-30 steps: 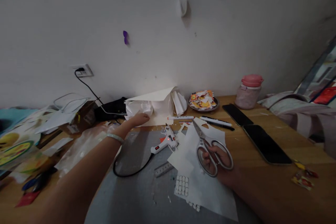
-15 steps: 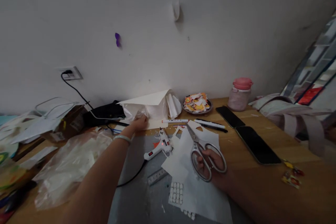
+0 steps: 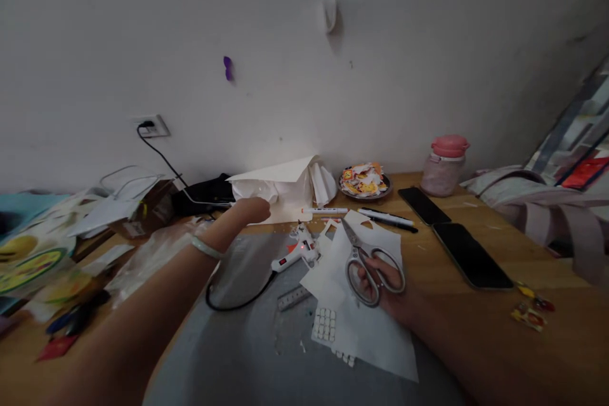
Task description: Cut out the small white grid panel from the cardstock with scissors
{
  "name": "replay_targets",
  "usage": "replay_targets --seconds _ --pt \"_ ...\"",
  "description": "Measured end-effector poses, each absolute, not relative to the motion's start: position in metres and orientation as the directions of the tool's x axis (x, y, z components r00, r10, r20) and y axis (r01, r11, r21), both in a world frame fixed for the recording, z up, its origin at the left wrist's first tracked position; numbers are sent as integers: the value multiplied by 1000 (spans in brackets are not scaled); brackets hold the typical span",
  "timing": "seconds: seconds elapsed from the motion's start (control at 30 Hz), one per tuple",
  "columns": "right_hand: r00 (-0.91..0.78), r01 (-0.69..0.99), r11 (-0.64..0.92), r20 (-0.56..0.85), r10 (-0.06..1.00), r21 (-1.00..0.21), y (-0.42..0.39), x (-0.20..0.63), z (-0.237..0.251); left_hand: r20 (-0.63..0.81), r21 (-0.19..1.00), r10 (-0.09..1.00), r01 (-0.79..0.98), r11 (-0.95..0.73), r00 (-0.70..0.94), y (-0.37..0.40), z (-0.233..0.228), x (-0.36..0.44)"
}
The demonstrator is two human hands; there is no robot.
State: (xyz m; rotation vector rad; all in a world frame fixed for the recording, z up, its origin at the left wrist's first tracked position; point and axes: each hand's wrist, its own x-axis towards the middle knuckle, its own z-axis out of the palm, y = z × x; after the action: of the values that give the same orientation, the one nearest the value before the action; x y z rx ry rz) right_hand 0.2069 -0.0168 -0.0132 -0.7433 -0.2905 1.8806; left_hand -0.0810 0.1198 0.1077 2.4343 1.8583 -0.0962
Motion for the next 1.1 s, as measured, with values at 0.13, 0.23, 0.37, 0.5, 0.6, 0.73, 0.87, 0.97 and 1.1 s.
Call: replay_targets --seconds 0.13,0.23,0.37,0.5,0.6,0.73,0.87,0.97,1.1 --pt "-267 -758 -433 -374 888 -488 -16 209 -14 -157 -108 970 973 -203 185 83 117 -63" --pt "-340 -752 -480 -359 869 -452 -13 214 -18 -179 -77 953 962 -263 246 27 109 -41" --pt "-404 -745 -524 -347 847 -413 -10 220 -22 -259 204 851 887 -415 457 -40 81 -6" --pt "-437 -747 -538 -321 840 -390 -10 221 -20 -360 142 881 951 -274 308 -62 55 21" --pt "-399 -757 -507 -323 858 -411 -11 219 -19 -367 156 882 954 -255 295 -60 45 28" --pt "-374 -737 -495 -333 866 -460 -14 216 -17 -382 250 872 942 -223 308 -55 38 21" --pt "-372 -725 -498 -339 864 -475 -15 217 -16 -384 318 864 925 -208 326 -53 33 12" --pt "-382 -714 -505 -336 861 -484 -15 218 -17 -388 378 845 900 -218 368 -51 32 6" --pt "-389 -713 -508 -331 860 -483 -13 218 -18 -381 470 821 854 -224 425 -47 31 -4"
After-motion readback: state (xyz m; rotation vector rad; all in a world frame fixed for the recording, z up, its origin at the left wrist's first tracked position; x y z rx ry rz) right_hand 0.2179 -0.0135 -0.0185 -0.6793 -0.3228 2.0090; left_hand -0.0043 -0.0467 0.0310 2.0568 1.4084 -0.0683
